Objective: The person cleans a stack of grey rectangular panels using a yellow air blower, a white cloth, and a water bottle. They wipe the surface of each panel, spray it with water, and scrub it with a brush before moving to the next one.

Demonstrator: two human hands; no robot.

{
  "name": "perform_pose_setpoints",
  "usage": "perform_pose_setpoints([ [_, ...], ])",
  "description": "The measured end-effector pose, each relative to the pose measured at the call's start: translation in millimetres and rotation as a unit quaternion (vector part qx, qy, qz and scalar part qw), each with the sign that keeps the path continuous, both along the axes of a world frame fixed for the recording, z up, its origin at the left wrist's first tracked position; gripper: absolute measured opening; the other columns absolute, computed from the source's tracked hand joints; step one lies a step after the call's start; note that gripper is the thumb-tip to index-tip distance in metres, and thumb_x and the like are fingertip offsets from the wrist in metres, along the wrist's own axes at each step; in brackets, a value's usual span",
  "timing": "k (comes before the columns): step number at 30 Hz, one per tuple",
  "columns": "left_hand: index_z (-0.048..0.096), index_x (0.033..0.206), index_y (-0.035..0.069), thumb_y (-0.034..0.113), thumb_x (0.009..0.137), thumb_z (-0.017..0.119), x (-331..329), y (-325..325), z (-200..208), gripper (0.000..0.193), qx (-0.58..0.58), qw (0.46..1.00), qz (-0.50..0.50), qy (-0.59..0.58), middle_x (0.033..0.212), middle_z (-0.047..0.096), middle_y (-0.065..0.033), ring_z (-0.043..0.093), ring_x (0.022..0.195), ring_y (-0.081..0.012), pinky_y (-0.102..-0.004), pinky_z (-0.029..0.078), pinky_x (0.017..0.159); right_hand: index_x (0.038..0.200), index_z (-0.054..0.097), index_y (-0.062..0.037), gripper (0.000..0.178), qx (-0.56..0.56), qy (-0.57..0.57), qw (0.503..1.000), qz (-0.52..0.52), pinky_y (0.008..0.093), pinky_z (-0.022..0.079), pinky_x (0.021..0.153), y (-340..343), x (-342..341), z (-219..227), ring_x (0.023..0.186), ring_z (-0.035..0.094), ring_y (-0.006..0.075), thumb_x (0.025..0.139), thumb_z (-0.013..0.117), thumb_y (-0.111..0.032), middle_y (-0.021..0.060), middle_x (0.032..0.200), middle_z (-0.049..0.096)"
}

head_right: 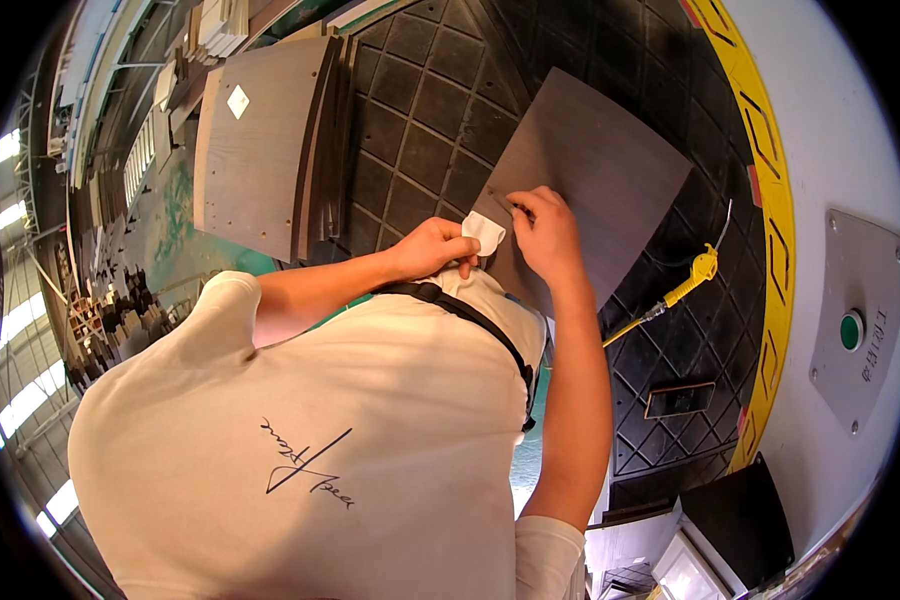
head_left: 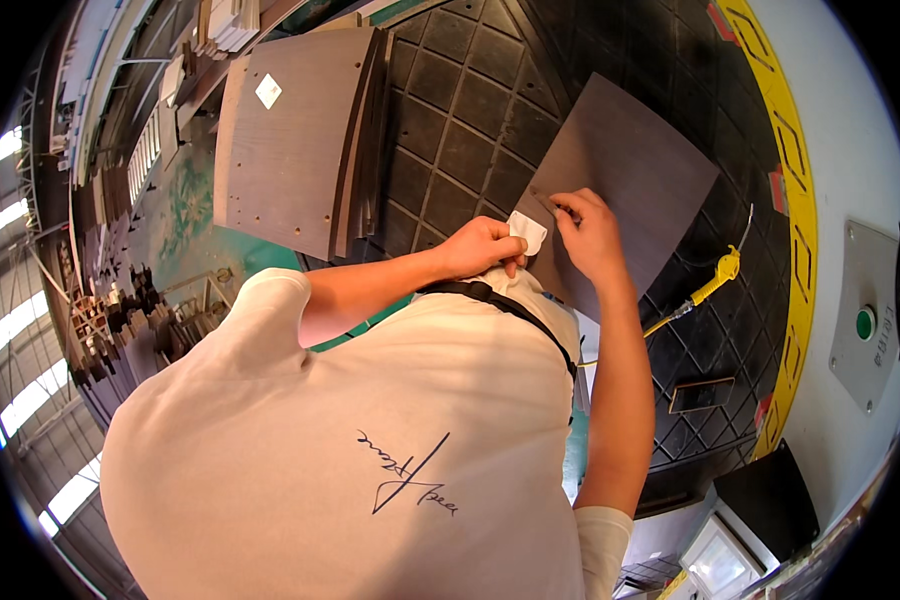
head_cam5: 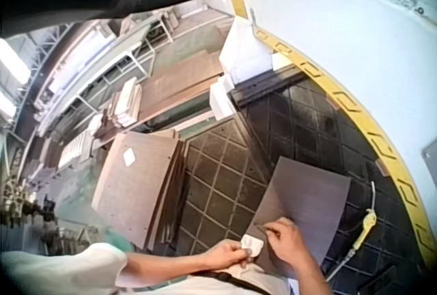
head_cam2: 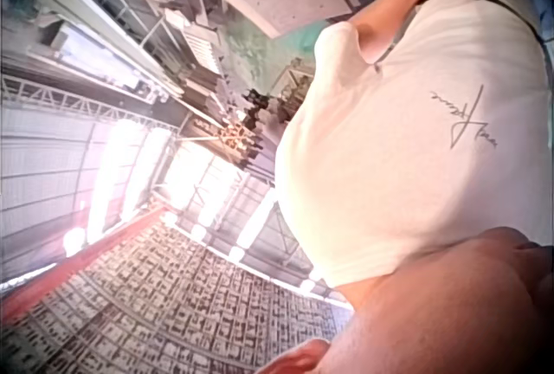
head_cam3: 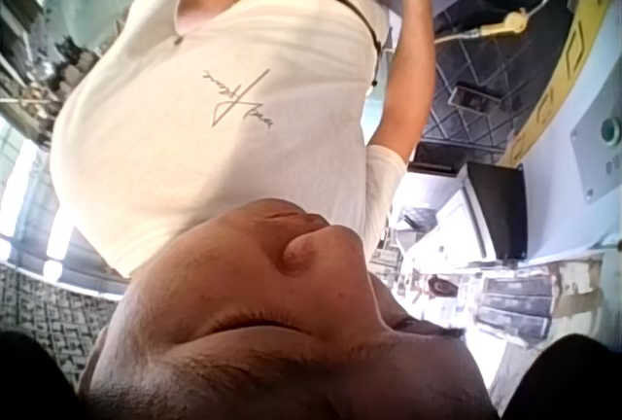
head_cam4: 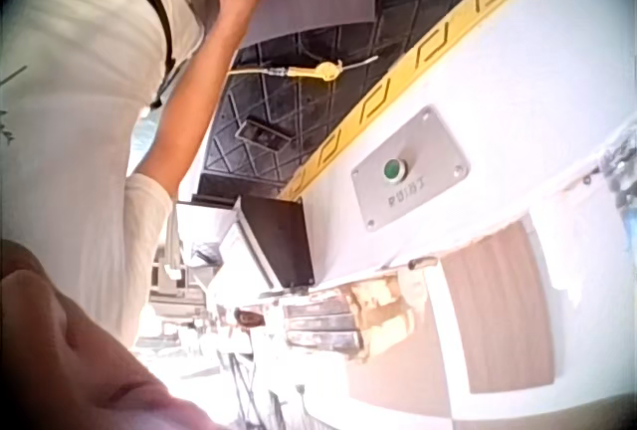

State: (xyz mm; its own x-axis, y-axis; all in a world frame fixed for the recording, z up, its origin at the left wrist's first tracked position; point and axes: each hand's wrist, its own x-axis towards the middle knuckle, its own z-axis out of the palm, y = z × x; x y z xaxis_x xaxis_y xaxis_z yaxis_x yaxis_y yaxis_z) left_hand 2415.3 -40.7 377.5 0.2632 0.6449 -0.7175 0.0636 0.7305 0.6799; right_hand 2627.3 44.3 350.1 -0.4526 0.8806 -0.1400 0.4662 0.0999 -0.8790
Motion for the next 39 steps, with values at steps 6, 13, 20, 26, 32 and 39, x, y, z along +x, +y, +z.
perform_pose_setpoints([
  [6,0.073,0.099,-0.005,0.017,0.097,0.062,-4.8,2.1,3.6,0.025,-0.02,0.997,-0.068,0.04,0.082,0.075,-0.009,0.072,0.082,-0.0151,-0.028,0.055,0.081,0.104,0.076,-0.0043,0.019,0.014,-0.018,1.0,-0.009,0.043,0.053,0.085,-2.7,-3.8,-0.5,0.095,0.066,0.0339,0.088,0.065,-0.007,0.0124,0.096,0.069],
  [13,0.054,0.138,-0.007,-0.009,0.089,0.052,-7.2,27.4,-5.7,0.049,-0.165,0.976,0.033,-0.138,0.131,0.066,-0.0204,0.07,0.12,-0.0297,-0.0412,0.056,0.107,0.102,0.078,-0.0045,0.023,0.025,-0.005,0.999,-0.02,0.0469,0.054,0.089,0.1,-6.6,-11.0,0.1,0.066,0.0387,0.087,0.062,-0.009,0.0165,0.101,0.07],
  [20,0.063,0.11,0.001,0.006,0.093,0.052,17.5,59.3,7.2,0.021,-0.226,0.974,-0.012,0.019,0.096,0.066,-0.0077,0.062,0.079,-0.0168,-0.0349,0.053,0.071,0.105,0.078,-0.0059,0.025,0.008,-0.009,0.998,-0.061,0.0438,0.054,0.091,-7.0,-1.4,-13.5,0.103,0.067,0.0356,0.09,0.06,-0.013,0.0135,0.105,0.071],
  [26,0.065,0.107,0.004,0.036,0.108,0.057,21.9,54.8,-0.6,0.033,-0.196,0.979,-0.015,0.05,0.093,0.068,-0.0049,0.066,0.081,-0.0157,-0.0324,0.057,0.075,0.105,0.078,-0.0071,0.025,0.01,-0.02,0.996,-0.083,0.0436,0.054,0.092,-9.4,-4.9,-20.4,0.105,0.066,0.0346,0.089,0.059,-0.013,0.0123,0.107,0.071],
  [32,0.066,0.115,0.005,0.035,0.11,0.056,26.8,29.4,-5.8,0.032,-0.203,0.975,0.094,-0.006,0.107,0.071,-0.0065,0.07,0.098,-0.0186,-0.0341,0.059,0.092,0.103,0.078,-0.0062,0.024,0.005,-0.008,0.996,-0.088,0.044,0.054,0.091,-7.4,-8.8,-20.0,0.104,0.067,0.0354,0.088,0.06,-0.01,0.0137,0.105,0.073],
  [39,0.066,0.126,-0.001,0.034,0.11,0.056,18.7,13.1,-17.2,0.04,-0.128,0.987,0.09,-0.034,0.111,0.076,-0.0119,0.074,0.097,-0.0209,-0.0345,0.059,0.082,0.105,0.076,-0.0031,0.022,0.018,-0.005,0.996,-0.084,0.0431,0.056,0.085,-4.1,-8.3,-25.7,0.094,0.07,0.0351,0.09,0.063,-0.011,0.0162,0.103,0.071],
])
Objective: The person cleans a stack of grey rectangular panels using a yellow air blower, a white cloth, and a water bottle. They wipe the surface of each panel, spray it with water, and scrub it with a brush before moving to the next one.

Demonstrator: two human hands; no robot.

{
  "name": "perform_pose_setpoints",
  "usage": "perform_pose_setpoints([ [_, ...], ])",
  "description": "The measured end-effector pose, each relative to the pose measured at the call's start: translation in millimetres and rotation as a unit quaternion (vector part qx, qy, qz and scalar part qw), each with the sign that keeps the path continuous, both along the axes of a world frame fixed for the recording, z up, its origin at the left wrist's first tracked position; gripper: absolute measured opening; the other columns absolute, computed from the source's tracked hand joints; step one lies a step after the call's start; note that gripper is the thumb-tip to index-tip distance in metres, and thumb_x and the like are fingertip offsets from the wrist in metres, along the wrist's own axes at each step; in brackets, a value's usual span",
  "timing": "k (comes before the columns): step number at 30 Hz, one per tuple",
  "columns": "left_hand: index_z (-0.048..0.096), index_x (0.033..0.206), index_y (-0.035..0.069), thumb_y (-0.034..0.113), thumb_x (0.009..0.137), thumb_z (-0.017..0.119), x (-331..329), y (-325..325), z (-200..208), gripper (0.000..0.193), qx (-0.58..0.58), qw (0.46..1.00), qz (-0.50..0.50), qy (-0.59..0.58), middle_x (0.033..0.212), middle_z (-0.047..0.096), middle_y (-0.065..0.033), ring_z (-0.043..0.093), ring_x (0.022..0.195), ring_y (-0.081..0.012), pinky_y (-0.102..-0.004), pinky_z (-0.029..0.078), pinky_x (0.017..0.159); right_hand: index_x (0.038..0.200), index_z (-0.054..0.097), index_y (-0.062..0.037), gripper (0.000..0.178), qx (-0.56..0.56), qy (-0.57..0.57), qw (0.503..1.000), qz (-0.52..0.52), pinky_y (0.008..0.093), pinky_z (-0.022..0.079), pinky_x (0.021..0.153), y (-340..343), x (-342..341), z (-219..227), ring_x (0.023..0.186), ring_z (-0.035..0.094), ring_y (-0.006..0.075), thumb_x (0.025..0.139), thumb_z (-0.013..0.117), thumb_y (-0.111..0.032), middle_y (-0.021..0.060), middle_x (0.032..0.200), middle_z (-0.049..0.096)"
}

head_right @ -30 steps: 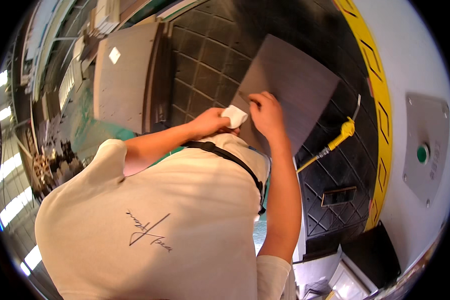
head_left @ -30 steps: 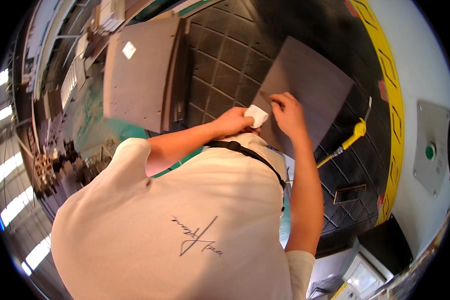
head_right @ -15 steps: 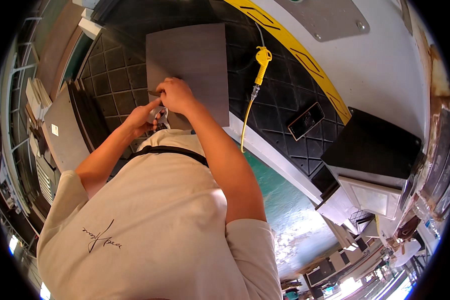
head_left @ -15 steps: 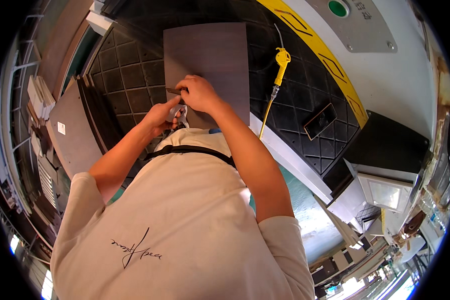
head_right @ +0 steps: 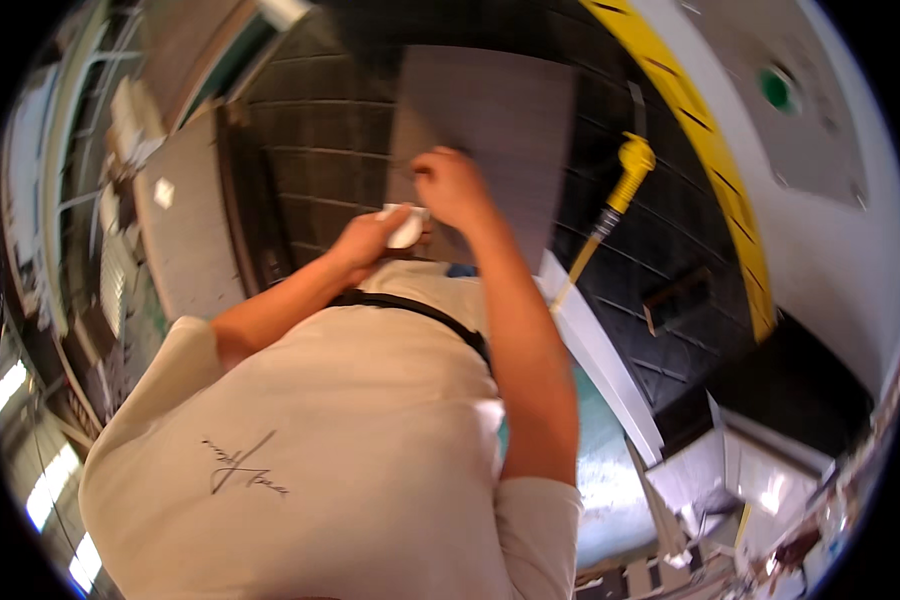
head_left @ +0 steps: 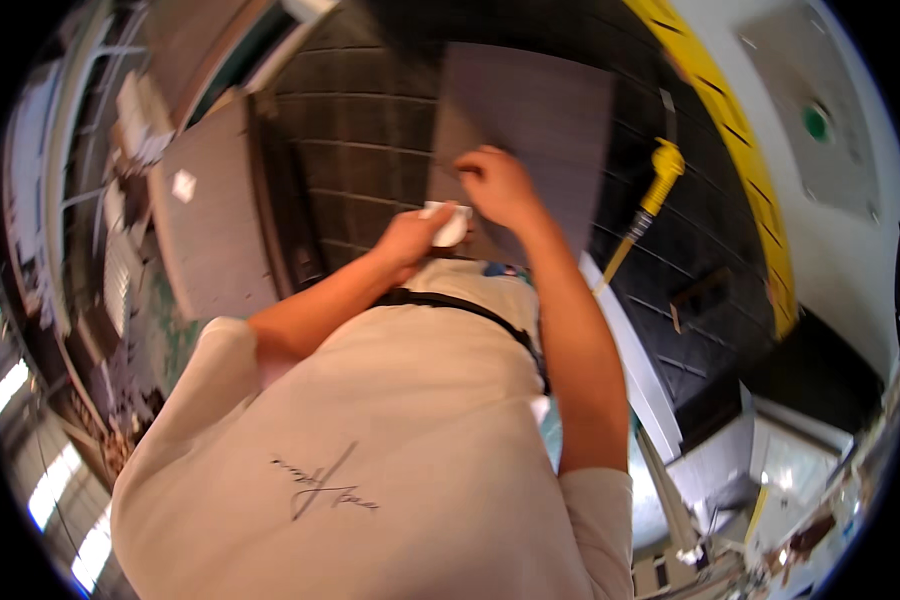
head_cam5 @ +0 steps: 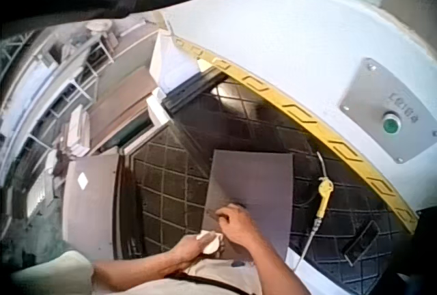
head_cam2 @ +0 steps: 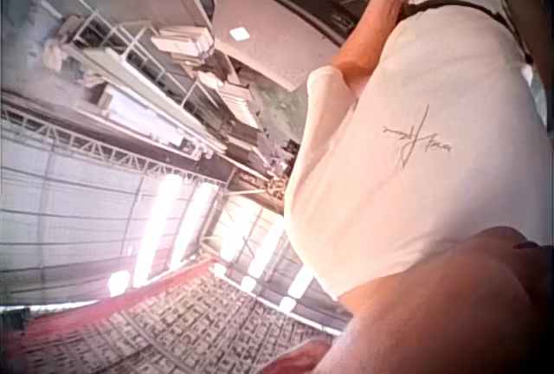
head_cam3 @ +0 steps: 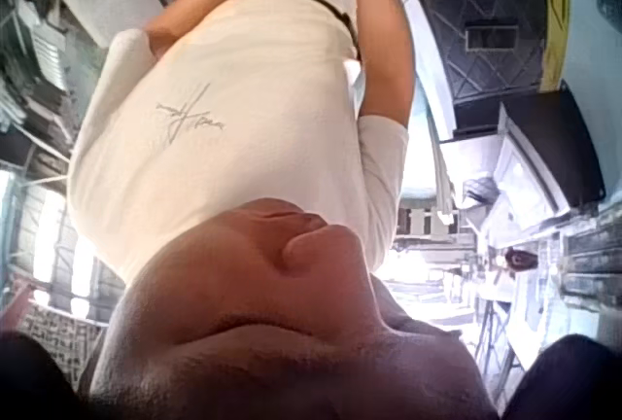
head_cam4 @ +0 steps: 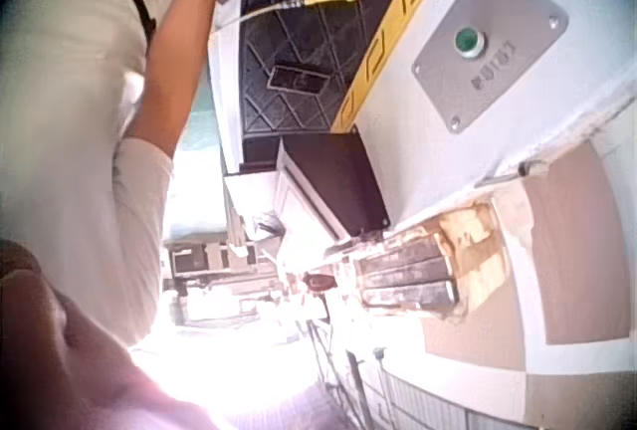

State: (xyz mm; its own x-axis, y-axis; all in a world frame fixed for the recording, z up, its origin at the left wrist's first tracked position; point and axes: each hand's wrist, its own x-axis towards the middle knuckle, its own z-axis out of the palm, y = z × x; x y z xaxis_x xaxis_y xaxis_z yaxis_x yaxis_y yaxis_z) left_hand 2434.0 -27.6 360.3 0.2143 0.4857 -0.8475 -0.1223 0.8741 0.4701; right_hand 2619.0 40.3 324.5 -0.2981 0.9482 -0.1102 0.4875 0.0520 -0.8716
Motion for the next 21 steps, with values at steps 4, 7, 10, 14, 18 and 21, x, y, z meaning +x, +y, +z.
perform_pose_setpoints([
  [4,0.069,0.119,-0.001,0.033,0.107,0.062,2.5,-2.7,13.3,0.036,-0.001,1.0,0.017,-0.013,0.108,0.075,-0.0089,0.073,0.099,-0.019,-0.031,0.057,0.084,0.107,0.075,-0.0019,0.021,-0.036,0.011,0.999,0.015,0.039,0.056,0.082,1.8,0.0,18.5,0.091,0.07,0.0318,0.091,0.065,-0.01,0.0148,0.101,0.07],
  [7,0.069,0.122,-0.001,0.033,0.106,0.063,-1.2,-3.7,17.4,0.037,0.019,1.0,-0.001,-0.018,0.111,0.076,-0.0087,0.073,0.1,-0.0179,-0.029,0.056,0.085,0.105,0.076,-0.0024,0.022,-0.067,0.015,0.998,-0.004,0.0421,0.056,0.083,1.4,-0.7,22.2,0.093,0.069,0.0344,0.089,0.062,-0.007,0.0159,0.099,0.07],
  [10,0.069,0.123,-0.002,0.032,0.106,0.064,-3.2,-6.2,11.4,0.038,0.018,0.999,0.013,-0.029,0.112,0.076,-0.0098,0.073,0.101,-0.0178,-0.0288,0.057,0.085,0.106,0.076,-0.0024,0.022,-0.087,0.019,0.996,-0.005,0.0415,0.056,0.083,1.5,-1.3,22.9,0.092,0.069,0.0329,0.089,0.063,-0.007,0.0143,0.098,0.07],
  [14,0.07,0.119,-0.005,0.03,0.105,0.066,-5.6,-10.6,4.2,0.038,0.025,0.999,0.018,-0.031,0.109,0.076,-0.0111,0.074,0.099,-0.0178,-0.0295,0.059,0.084,0.104,0.076,-0.0025,0.019,-0.054,-0.002,0.998,0.026,0.0415,0.055,0.082,-2.1,0.4,25.6,0.096,0.066,0.0318,0.089,0.064,-0.005,0.0132,0.098,0.069],
  [18,0.074,0.11,-0.004,0.028,0.103,0.069,-3.3,-11.9,4.1,0.034,0.032,0.998,0.036,-0.031,0.102,0.077,-0.0102,0.072,0.093,-0.0165,-0.0294,0.058,0.081,0.102,0.076,-0.0028,0.016,-0.05,-0.005,0.998,0.028,0.0404,0.053,0.082,-1.9,-0.1,31.3,0.095,0.064,0.0297,0.09,0.065,-0.005,0.0124,0.097,0.068],
  [21,0.076,0.106,-0.002,0.029,0.102,0.07,-5.4,-13.3,3.5,0.032,0.039,0.998,0.033,-0.026,0.1,0.078,-0.009,0.07,0.09,-0.0148,-0.0295,0.056,0.081,0.102,0.076,-0.0024,0.016,-0.059,-0.009,0.998,0.029,0.0389,0.053,0.08,0.4,-1.3,31.4,0.092,0.064,0.0291,0.09,0.065,-0.006,0.012,0.096,0.068],
])
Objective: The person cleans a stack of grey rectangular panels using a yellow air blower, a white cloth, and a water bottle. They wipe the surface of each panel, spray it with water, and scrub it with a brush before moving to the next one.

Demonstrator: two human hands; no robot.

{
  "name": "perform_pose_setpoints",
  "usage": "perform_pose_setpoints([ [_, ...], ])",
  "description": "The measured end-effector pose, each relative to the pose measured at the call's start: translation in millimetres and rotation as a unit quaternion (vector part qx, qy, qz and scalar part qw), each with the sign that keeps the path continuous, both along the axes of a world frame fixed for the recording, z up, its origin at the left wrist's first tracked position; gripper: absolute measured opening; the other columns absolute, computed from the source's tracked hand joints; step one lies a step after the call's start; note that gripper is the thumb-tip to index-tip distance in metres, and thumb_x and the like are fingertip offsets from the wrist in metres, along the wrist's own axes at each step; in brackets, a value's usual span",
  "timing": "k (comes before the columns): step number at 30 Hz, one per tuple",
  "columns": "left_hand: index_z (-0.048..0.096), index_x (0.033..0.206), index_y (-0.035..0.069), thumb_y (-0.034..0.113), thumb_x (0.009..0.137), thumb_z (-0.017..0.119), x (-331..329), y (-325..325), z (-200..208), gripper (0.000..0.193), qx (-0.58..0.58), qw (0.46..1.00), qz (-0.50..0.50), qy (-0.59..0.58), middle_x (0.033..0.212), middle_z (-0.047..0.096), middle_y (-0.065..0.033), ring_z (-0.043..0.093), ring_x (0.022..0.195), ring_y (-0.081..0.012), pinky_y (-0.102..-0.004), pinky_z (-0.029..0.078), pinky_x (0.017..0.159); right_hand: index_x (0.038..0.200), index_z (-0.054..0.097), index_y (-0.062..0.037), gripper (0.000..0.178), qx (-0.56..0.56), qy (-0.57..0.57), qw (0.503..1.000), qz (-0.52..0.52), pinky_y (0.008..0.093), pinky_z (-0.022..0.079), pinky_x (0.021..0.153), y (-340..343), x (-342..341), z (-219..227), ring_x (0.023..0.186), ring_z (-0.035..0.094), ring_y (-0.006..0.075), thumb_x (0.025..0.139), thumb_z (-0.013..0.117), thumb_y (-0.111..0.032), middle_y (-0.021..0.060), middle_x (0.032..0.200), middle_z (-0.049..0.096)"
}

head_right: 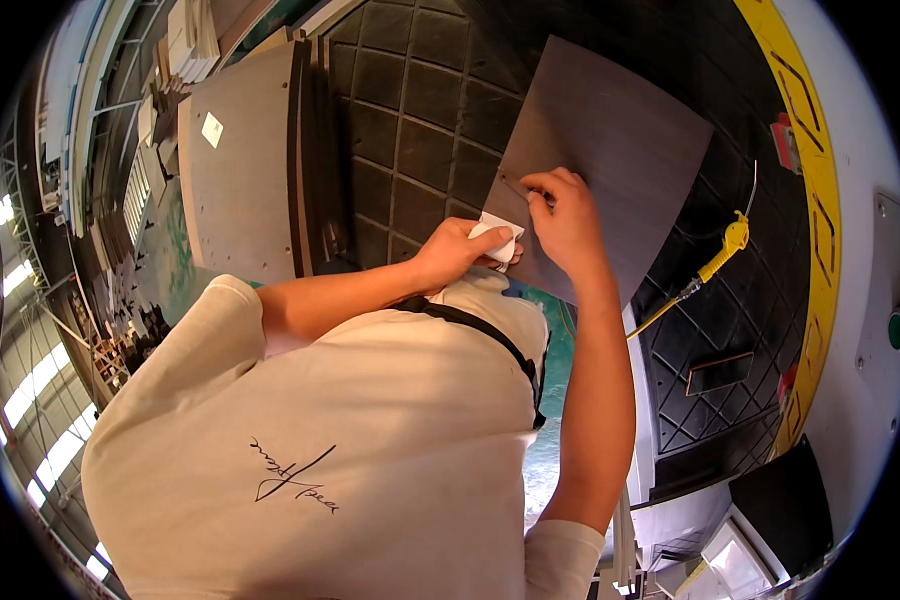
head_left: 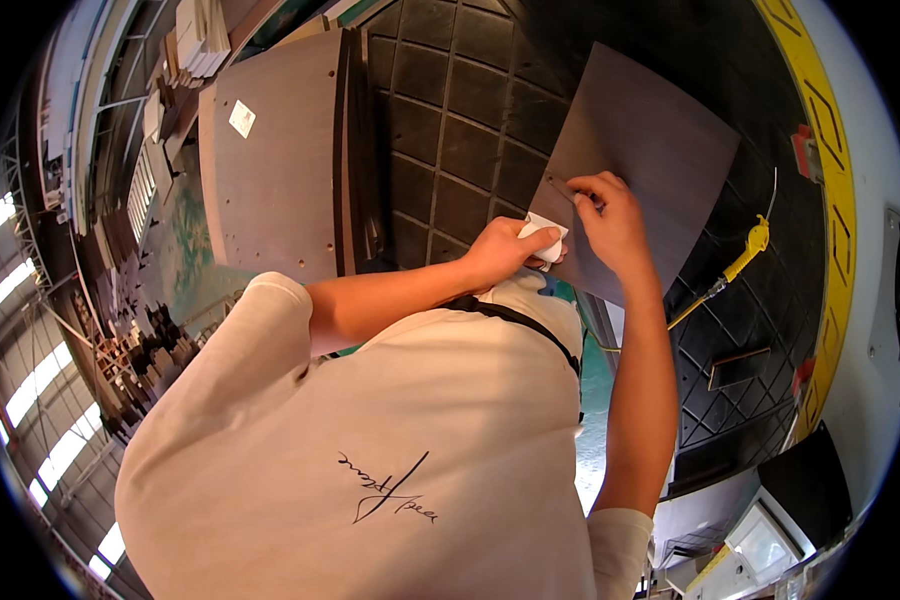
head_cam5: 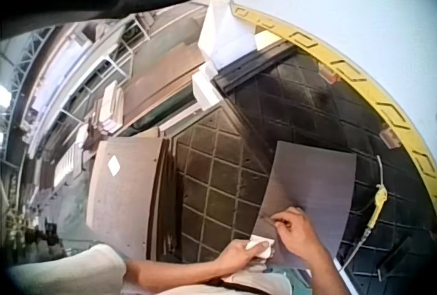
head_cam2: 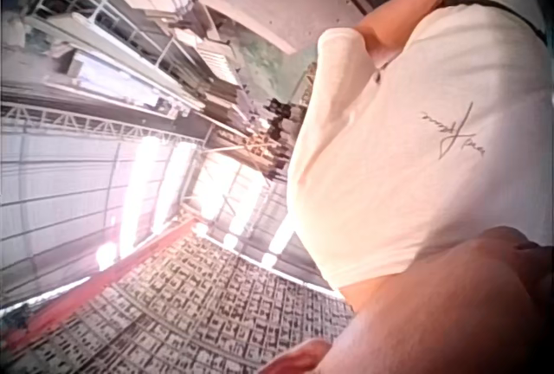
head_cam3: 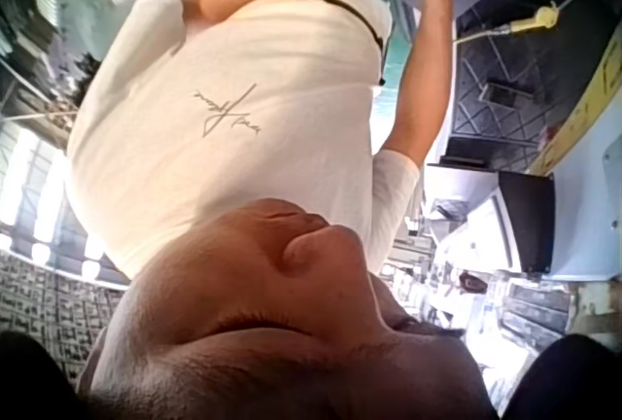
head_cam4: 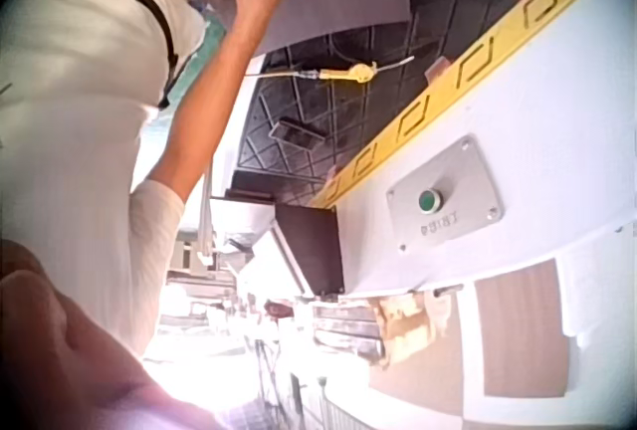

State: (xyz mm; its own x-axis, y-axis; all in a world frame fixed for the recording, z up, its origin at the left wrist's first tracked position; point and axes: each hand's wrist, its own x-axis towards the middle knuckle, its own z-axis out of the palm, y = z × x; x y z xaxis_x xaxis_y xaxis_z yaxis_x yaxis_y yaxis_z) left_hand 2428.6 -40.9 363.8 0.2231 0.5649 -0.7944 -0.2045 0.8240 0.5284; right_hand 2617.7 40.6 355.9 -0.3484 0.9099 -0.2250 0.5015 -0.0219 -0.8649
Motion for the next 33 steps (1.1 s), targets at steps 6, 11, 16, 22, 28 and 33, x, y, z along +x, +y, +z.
perform_pose_setpoints([
  [6,0.073,0.117,-0.006,0.027,0.103,0.069,-4.1,-1.8,-2.9,0.036,0.014,0.999,-0.031,-0.002,0.108,0.078,-0.0132,0.074,0.099,-0.0187,-0.0305,0.057,0.091,0.105,0.075,-0.0018,0.019,-0.028,-0.007,1.0,-0.006,0.0376,0.054,0.081,3.2,-1.5,3.0,0.089,0.065,0.0288,0.09,0.065,-0.006,0.0121,0.096,0.068],
  [11,0.076,0.11,-0.006,0.027,0.101,0.07,-2.5,-3.4,-1.0,0.034,0.021,1.0,-0.011,-0.006,0.102,0.078,-0.0098,0.07,0.093,-0.0146,-0.0297,0.056,0.084,0.105,0.075,-0.0014,0.019,-0.029,-0.016,0.999,-0.002,0.0375,0.054,0.081,5.0,-1.5,3.8,0.088,0.065,0.028,0.091,0.065,-0.009,0.0124,0.096,0.067],
  [16,0.076,0.11,-0.007,0.026,0.101,0.071,-3.6,-5.7,-3.3,0.035,0.023,1.0,-0.013,-0.012,0.103,0.078,-0.0105,0.071,0.094,-0.0158,-0.0302,0.056,0.087,0.105,0.075,-0.0014,0.02,-0.036,-0.008,0.999,-0.004,0.038,0.053,0.081,4.7,-1.5,2.4,0.088,0.065,0.0283,0.091,0.064,-0.009,0.0127,0.095,0.067],
  [22,0.076,0.109,-0.006,0.028,0.101,0.071,-5.3,-5.2,2.1,0.035,0.023,0.999,-0.026,-0.01,0.103,0.078,-0.0101,0.071,0.094,-0.0155,-0.0304,0.055,0.089,0.105,0.075,-0.0011,0.021,-0.031,-0.015,0.999,-0.007,0.0382,0.053,0.081,4.3,-2.5,0.9,0.088,0.065,0.0287,0.09,0.064,-0.01,0.0131,0.095,0.068],
  [28,0.07,0.123,-0.007,0.028,0.103,0.069,-10.2,-6.0,-1.0,0.041,0.017,0.998,-0.058,-0.018,0.111,0.077,-0.0129,0.071,0.1,-0.0171,-0.0324,0.057,0.09,0.105,0.076,-0.0015,0.021,-0.038,-0.019,0.999,-0.011,0.0382,0.053,0.082,4.9,-3.2,2.9,0.089,0.066,0.0285,0.09,0.064,-0.01,0.0131,0.096,0.068],
  [33,0.071,0.122,-0.008,0.029,0.103,0.069,-10.6,-4.5,7.4,0.041,0.005,0.997,-0.07,-0.023,0.11,0.077,-0.0126,0.072,0.101,-0.0171,-0.0322,0.057,0.09,0.105,0.076,-0.0016,0.021,-0.038,-0.016,0.999,-0.014,0.0383,0.054,0.082,4.6,-3.2,0.2,0.089,0.066,0.0287,0.091,0.064,-0.01,0.0131,0.096,0.068],
])
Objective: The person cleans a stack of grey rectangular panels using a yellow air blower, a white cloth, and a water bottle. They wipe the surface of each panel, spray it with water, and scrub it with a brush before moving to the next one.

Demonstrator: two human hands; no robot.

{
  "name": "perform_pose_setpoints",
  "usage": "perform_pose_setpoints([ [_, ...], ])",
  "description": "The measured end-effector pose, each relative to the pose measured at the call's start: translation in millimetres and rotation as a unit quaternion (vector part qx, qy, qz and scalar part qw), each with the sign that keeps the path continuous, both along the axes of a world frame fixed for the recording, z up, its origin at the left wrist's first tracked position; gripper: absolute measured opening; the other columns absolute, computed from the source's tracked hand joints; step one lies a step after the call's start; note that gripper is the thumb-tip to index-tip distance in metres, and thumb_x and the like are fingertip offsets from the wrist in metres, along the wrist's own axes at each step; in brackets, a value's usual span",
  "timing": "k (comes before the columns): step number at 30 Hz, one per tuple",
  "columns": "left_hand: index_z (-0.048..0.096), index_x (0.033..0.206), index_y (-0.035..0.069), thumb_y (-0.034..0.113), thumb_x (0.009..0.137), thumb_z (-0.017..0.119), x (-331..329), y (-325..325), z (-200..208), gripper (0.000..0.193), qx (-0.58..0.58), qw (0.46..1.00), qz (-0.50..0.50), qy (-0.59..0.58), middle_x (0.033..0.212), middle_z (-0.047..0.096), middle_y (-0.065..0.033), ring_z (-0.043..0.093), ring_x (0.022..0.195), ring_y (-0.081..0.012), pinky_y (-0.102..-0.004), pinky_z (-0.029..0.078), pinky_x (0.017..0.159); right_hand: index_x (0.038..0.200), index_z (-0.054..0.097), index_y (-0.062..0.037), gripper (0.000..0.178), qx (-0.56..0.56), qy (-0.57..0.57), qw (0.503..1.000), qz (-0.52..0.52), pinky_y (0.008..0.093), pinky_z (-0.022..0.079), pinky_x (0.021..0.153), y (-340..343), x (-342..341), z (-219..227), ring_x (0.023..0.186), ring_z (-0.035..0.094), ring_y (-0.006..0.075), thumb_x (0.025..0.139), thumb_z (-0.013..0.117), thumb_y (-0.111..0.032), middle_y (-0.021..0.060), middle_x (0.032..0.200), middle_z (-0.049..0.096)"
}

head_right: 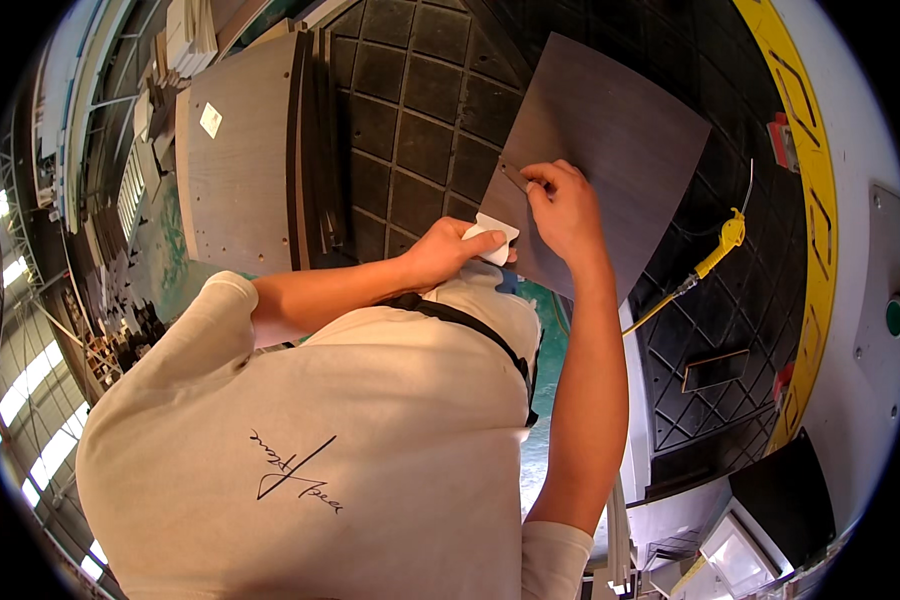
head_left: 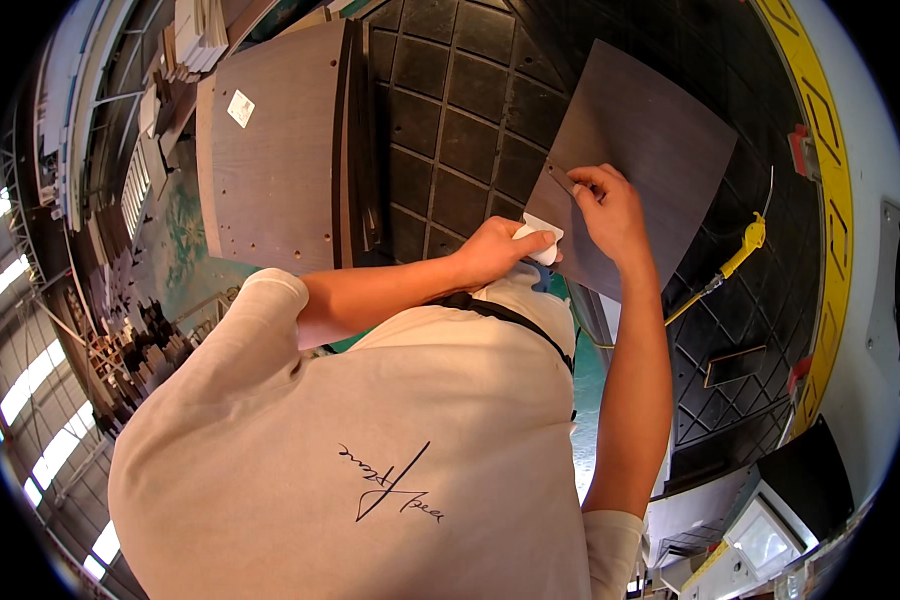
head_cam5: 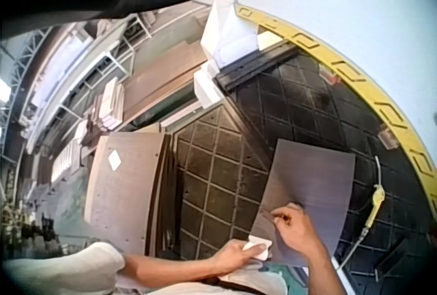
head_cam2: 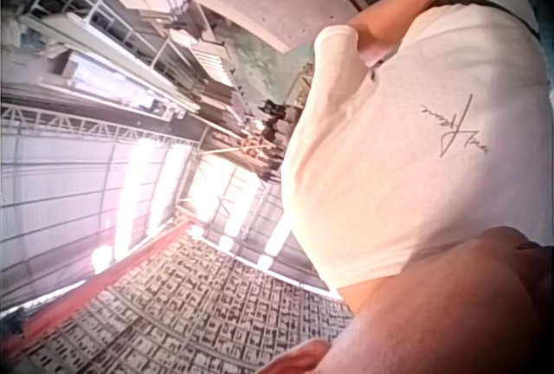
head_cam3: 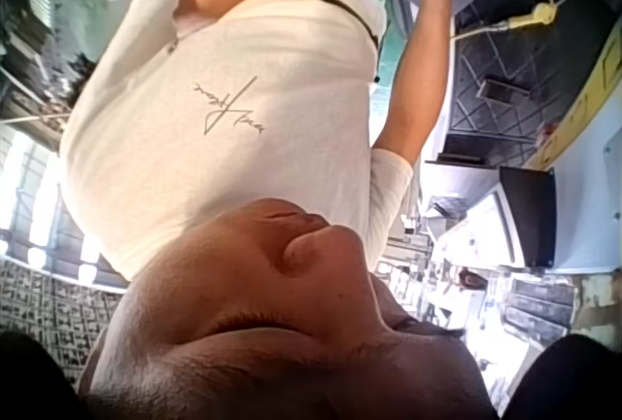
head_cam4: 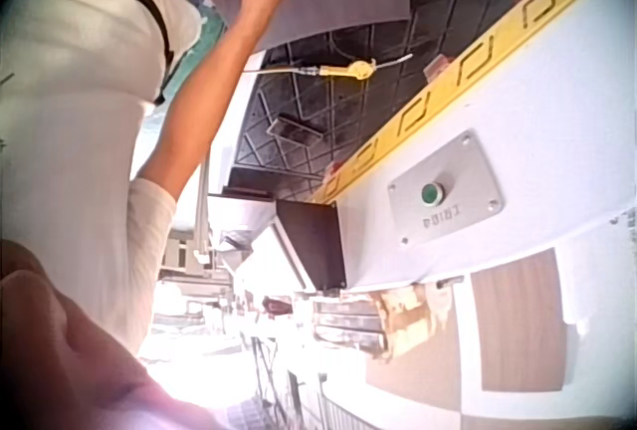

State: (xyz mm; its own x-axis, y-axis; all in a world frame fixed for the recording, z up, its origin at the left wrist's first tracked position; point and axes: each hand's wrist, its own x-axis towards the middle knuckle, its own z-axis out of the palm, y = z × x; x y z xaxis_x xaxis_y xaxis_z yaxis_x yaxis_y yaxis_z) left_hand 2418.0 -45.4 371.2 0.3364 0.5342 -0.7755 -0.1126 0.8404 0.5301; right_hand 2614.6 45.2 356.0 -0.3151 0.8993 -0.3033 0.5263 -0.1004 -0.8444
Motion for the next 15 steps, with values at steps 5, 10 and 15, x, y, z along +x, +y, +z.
perform_pose_setpoints([
  [5,0.076,0.108,-0.006,0.026,0.102,0.07,0.5,-1.6,2.1,0.033,-0.008,0.999,0.037,-0.005,0.101,0.077,-0.0093,0.07,0.087,-0.0141,-0.0298,0.058,0.075,0.105,0.076,-0.0017,0.021,0.008,0.001,1.0,0.001,0.0386,0.054,0.082,-0.2,-0.4,-1.7,0.089,0.067,0.0286,0.09,0.064,-0.01,0.0133,0.096,0.069],
  [10,0.076,0.109,-0.005,0.027,0.102,0.071,-2.0,-3.0,1.5,0.034,0.001,1.0,0.02,-0.003,0.102,0.078,-0.0094,0.07,0.089,-0.0141,-0.0301,0.058,0.078,0.104,0.076,-0.0015,0.02,0.006,-0.001,1.0,-0.001,0.0385,0.054,0.082,-0.5,-1.3,-2.1,0.088,0.067,0.0285,0.09,0.064,-0.009,0.013,0.096,0.069],
  [15,0.076,0.11,-0.006,0.028,0.102,0.072,-3.5,-1.4,7.1,0.035,0.009,1.0,0.002,0.005,0.102,0.078,-0.0096,0.07,0.089,-0.0141,-0.0304,0.058,0.08,0.105,0.076,-0.0016,0.02,0.004,-0.002,1.0,-0.005,0.0384,0.054,0.081,-0.4,-1.6,-2.5,0.088,0.067,0.0283,0.09,0.064,-0.01,0.0128,0.096,0.069],
])
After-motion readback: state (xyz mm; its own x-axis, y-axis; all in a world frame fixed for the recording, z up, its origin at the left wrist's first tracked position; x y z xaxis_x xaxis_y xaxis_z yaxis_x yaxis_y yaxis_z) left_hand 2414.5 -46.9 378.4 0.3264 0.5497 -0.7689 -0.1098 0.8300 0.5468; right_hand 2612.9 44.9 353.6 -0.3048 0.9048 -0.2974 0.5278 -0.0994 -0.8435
